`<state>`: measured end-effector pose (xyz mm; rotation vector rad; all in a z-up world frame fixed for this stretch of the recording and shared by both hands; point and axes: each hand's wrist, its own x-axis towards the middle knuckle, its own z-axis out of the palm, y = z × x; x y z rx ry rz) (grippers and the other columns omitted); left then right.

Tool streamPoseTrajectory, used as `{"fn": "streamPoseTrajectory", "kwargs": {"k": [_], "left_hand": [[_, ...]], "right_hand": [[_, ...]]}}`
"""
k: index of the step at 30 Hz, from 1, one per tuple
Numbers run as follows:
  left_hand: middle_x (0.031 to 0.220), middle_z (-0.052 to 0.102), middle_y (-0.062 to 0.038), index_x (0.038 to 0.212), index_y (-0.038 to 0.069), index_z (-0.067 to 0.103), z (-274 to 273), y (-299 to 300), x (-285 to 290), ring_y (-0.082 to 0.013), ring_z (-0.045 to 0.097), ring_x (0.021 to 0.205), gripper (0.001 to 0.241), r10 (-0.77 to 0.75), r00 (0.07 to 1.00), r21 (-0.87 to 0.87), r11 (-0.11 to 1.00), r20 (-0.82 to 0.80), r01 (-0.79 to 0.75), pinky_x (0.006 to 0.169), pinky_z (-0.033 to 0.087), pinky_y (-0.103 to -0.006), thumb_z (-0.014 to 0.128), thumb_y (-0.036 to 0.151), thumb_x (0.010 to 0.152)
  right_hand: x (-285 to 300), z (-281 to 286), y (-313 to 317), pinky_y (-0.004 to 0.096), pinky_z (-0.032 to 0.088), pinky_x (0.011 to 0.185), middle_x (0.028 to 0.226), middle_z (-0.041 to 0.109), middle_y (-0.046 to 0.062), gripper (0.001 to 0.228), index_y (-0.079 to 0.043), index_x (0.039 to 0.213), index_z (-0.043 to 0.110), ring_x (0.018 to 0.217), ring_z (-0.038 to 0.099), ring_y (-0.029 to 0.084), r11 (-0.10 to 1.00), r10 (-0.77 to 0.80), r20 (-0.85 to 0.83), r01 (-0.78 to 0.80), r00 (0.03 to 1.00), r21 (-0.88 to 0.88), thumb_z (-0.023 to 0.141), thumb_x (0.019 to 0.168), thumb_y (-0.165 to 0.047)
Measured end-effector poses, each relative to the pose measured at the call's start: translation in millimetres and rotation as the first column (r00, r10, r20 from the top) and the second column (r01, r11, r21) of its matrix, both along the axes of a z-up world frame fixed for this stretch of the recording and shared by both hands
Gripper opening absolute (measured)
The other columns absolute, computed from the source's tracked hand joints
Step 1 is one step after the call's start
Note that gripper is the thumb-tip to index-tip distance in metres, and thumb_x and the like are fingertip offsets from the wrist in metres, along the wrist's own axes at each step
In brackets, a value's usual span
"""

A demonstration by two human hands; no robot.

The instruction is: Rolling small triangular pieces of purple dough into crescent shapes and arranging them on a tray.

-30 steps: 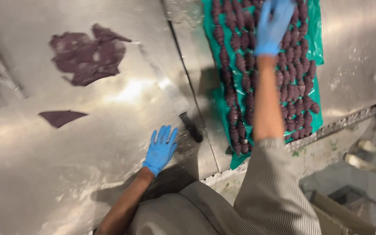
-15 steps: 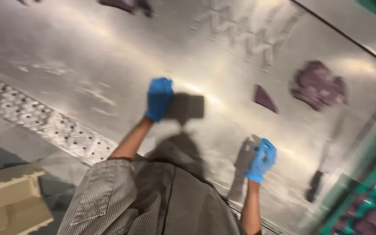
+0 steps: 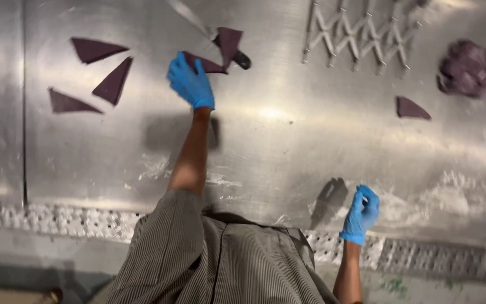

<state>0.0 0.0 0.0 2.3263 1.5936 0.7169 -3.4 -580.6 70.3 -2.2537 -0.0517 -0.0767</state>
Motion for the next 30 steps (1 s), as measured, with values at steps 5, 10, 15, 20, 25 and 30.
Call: {"fn": "streamPoseTrajectory", "kwargs": {"k": [5,10,15,20,25,30], "left_hand": [[0.11,0.064,-0.006,0.114,0.016,0.067,-31.7,7.2,-12.2,-0.0339,0.057,0.108,0.026,-0.154,0.988,0.151,0.977,0.011,0.15,0.089,0.046,-0.0495,0.074,0.027,0.092],[0.14,0.06,-0.013,0.143,0.003,0.055,-70.2,41.7,-16.2,-0.0281,0.061,0.126,0.049,-0.254,0.785,-0.019,0.947,0.565,0.32,0.106,0.049,-0.0385,0.055,-0.006,0.095],[0.134,0.06,-0.012,0.144,0.0,0.053,-57.3,35.8,-8.6,-0.0255,0.057,0.112,0.053,-0.049,0.69,-0.309,0.87,0.722,0.385,0.102,0.05,-0.0355,0.061,-0.008,0.092],[0.13,0.059,-0.011,0.139,-0.004,0.048,-119.8,77.8,8.4,-0.0231,0.061,0.111,0.056,0.255,0.526,-0.489,0.79,0.811,0.371,0.097,0.055,-0.0346,0.069,-0.011,0.087],[0.127,0.064,-0.007,0.138,0.001,0.054,-52.9,50.4,17.7,-0.0195,0.063,0.107,0.05,0.166,0.65,-0.463,0.828,0.741,0.316,0.096,0.052,-0.0314,0.059,-0.009,0.089],[0.114,0.059,-0.004,0.121,0.003,0.061,-28.6,-60.4,3.1,-0.0154,0.057,0.106,0.021,-0.114,0.144,-0.054,0.57,0.983,0.82,0.099,0.048,-0.0303,0.055,-0.008,0.104]], "right_hand": [[-41.5,18.7,7.0,0.032,0.051,0.093,0.122,0.07,0.008,0.014,-0.004,0.117,0.069,0.113,0.064,0.018,0.997,-0.076,0.072,0.076,0.994,0.004,0.063,0.108,-0.012],[-80.2,38.6,21.3,0.032,0.054,0.091,0.117,0.07,0.009,0.016,-0.003,0.117,0.07,0.104,0.066,0.019,0.989,-0.148,0.019,0.148,0.989,-0.017,0.064,0.105,-0.013],[-103.4,42.7,22.6,0.031,0.054,0.089,0.111,0.07,0.008,0.016,-0.004,0.115,0.07,0.098,0.066,0.018,0.987,-0.163,-0.006,0.163,0.987,0.009,0.065,0.103,-0.014],[-114.6,40.9,17.8,0.031,0.052,0.09,0.11,0.07,0.008,0.016,-0.004,0.115,0.071,0.098,0.065,0.018,0.98,-0.189,-0.002,0.189,0.982,0.057,0.066,0.103,-0.013],[-118.9,26.7,9.9,0.03,0.053,0.09,0.108,0.07,0.007,0.018,-0.004,0.116,0.071,0.096,0.065,0.016,0.972,-0.196,-0.027,0.198,0.98,0.128,0.065,0.103,-0.016],[-100.0,-6.6,36.4,0.035,0.056,0.093,0.114,0.074,0.013,0.029,-0.004,0.118,0.072,0.103,0.069,0.022,0.94,-0.026,-0.326,0.134,0.945,0.314,0.06,0.103,-0.027]]}}
